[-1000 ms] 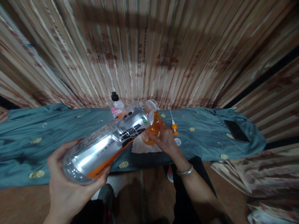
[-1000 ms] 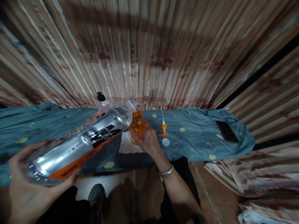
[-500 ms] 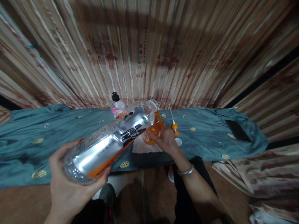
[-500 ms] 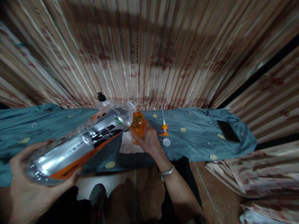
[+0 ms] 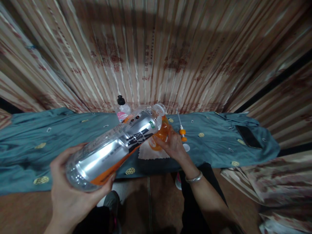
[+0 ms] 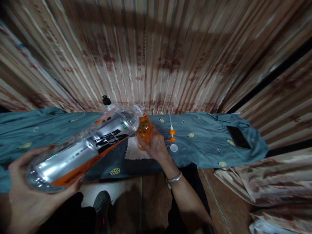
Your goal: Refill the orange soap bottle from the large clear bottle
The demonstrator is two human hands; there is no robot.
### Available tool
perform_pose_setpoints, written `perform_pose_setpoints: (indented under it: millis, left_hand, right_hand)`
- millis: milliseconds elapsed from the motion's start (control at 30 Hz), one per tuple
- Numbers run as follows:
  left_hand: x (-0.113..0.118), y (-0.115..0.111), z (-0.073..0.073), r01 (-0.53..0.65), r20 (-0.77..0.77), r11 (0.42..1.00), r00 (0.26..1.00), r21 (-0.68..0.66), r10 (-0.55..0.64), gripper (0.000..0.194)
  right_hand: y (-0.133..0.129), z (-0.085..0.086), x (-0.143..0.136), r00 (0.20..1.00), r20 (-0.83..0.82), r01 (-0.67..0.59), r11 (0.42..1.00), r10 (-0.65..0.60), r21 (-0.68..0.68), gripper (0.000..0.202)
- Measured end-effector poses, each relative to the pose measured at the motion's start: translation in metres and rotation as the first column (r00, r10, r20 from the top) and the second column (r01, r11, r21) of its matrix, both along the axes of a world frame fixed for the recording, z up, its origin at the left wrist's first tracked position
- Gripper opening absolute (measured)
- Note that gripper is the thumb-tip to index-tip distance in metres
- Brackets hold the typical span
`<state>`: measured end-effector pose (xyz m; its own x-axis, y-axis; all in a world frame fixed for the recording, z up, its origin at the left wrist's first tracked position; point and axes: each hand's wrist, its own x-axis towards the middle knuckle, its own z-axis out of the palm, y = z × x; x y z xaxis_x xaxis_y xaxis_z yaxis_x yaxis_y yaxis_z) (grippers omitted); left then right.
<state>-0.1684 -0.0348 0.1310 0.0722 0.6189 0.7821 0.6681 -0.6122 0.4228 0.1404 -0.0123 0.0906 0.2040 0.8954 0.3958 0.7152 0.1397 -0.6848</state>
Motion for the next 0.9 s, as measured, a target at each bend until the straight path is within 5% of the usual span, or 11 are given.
perform_pose_setpoints:
  millis: [900]
  left_hand:
    - [0.0009, 0.0017, 0.0029, 0.019, -0.012, 1.0, 1.0, -0.005, -0.019, 0.104]
  right_hand:
    - [0.0014, -0.0016, 0.001, 1.0, 0.028, 0.004, 1.0, -0.005, 0.017, 0.058]
